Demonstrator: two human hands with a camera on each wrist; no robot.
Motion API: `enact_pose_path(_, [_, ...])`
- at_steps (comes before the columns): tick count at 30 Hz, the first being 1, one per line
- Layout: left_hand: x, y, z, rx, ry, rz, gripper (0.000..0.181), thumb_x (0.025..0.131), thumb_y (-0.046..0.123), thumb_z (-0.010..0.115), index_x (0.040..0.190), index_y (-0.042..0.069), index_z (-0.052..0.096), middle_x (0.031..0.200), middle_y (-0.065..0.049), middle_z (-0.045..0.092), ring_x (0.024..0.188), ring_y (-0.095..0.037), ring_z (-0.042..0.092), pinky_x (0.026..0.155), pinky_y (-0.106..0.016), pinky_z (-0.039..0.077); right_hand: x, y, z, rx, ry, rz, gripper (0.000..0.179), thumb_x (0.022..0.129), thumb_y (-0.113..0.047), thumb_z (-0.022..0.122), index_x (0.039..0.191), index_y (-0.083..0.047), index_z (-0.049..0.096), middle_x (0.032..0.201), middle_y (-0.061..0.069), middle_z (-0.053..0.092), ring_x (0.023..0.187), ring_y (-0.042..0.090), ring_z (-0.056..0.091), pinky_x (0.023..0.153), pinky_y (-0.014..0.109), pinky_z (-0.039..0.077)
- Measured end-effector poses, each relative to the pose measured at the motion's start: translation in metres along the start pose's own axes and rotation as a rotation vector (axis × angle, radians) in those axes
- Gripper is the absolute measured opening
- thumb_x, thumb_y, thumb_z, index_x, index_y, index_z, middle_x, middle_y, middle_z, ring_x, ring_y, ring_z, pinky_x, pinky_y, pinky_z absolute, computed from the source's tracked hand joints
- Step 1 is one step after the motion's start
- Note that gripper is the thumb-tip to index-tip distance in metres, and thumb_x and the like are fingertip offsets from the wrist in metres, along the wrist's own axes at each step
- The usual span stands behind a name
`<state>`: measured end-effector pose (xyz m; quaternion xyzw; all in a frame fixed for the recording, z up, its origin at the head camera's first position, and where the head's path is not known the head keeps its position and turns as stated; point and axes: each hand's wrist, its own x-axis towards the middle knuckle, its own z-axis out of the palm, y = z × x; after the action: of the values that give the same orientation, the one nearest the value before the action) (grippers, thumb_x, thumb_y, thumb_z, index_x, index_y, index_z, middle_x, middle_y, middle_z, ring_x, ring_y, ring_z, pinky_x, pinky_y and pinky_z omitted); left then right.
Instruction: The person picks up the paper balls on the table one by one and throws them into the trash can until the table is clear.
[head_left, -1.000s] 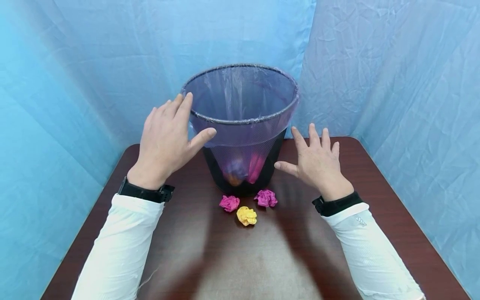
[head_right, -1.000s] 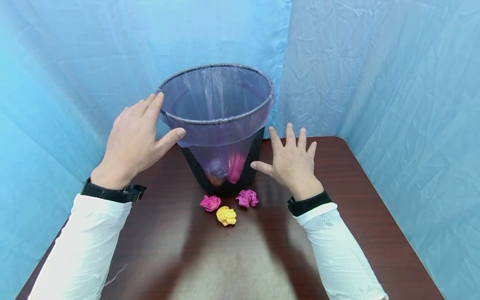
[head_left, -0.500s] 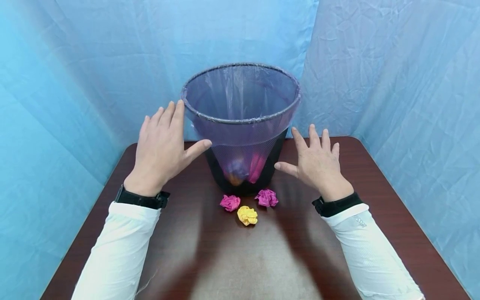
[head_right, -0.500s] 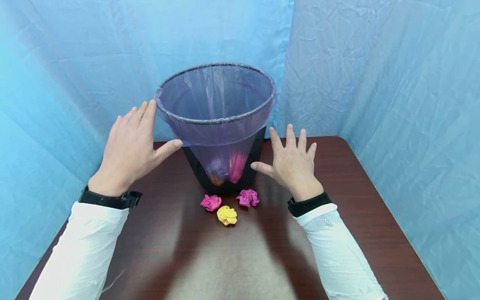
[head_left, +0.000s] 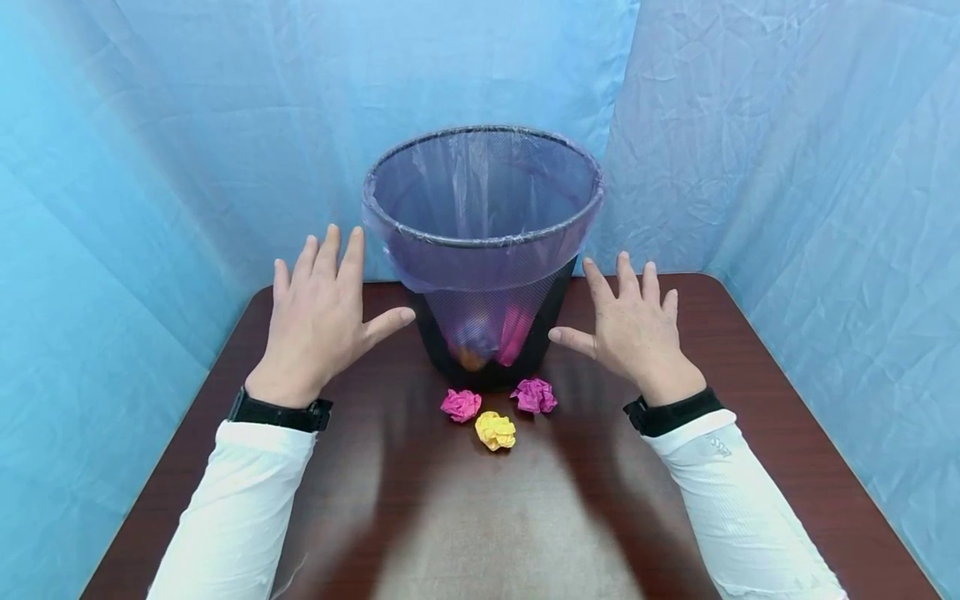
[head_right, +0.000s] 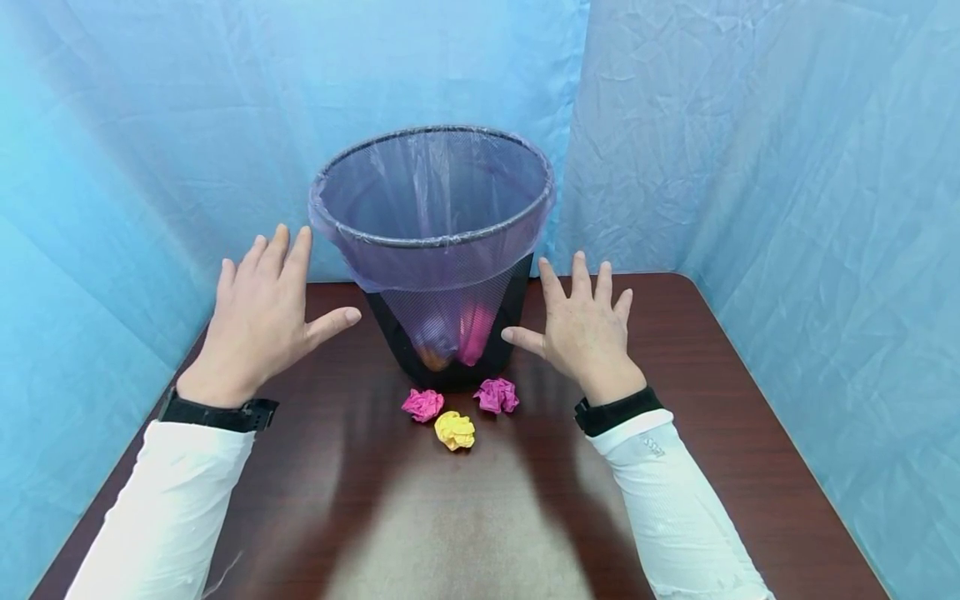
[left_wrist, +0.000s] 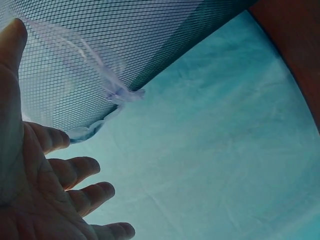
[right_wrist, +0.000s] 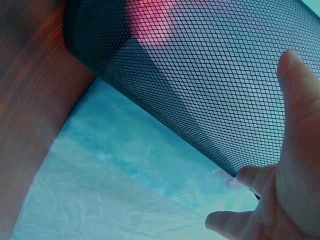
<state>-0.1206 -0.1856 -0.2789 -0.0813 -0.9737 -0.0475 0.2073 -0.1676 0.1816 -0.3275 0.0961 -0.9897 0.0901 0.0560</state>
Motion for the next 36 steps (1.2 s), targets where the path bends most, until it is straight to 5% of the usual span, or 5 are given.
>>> enact_pose_path(36, [-0.044,0.0,0.052,-0.033,-0.135,-0.049,0.116,0.081,0.074,0.075,0.166,0.012,0.027,0.167,-0.029,0.028,0.153,-0.055,0.022,0.107,-0.089,0.016,-0.01,-0.004,0.025,-0.014,-0.038,-0.001,0.114,0.082,-0.087,0.058,0.169,-0.027,0.015,0.171,0.029,0.013,0.154,0.06,0.008,0.112,0.084,0.014])
